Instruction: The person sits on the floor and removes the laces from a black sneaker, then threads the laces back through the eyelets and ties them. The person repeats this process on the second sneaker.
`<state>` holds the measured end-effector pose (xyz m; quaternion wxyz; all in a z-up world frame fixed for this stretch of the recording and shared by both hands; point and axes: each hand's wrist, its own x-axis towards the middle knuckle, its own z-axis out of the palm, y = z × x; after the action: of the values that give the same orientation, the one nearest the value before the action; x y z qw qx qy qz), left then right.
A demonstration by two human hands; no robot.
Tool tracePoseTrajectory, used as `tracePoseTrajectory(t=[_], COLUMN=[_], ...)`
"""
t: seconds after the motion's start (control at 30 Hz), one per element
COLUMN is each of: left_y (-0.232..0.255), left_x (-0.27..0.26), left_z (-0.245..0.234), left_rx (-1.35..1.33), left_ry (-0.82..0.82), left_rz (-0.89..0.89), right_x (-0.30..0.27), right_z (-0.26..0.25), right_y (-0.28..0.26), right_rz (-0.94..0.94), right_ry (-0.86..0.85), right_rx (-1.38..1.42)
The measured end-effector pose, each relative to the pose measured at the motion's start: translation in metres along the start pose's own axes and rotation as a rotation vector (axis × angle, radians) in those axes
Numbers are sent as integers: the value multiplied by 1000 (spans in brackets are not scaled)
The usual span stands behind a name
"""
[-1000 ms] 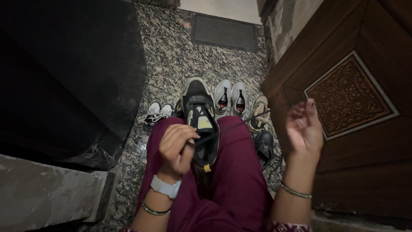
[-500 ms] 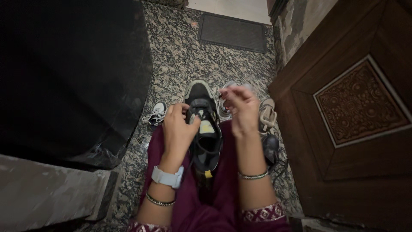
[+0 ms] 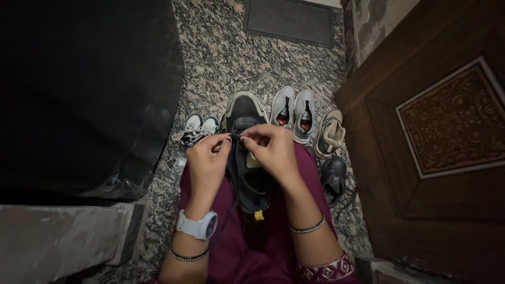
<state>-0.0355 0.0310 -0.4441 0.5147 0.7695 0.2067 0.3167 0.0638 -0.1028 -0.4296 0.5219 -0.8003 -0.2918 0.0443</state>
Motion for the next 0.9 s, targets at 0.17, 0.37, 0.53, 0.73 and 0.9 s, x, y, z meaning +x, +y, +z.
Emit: tracePoseTrajectory(t=[0.17,0.37,0.53,0.73,0.9], left_y=[-4,-7,-4,-2,-4], left_x=[2,2,1,1,5], left_z=[0,0,-1,-1,4], left_rx=[-23,-33,-34,-83,-43], left_ry=[-23,-9,-19,-19,35], left_rz=[-88,-57,-22,-7,31], right_x=[1,0,0,1,2], right_z=[3,7,8,15,18], right_y=[-8,-9,-7,-3,5], right_rz=[-13,-26,-76,-75,-41], right_ry=[24,43,27,72,67], right_rx=[-37,-53,-52,-88,-27])
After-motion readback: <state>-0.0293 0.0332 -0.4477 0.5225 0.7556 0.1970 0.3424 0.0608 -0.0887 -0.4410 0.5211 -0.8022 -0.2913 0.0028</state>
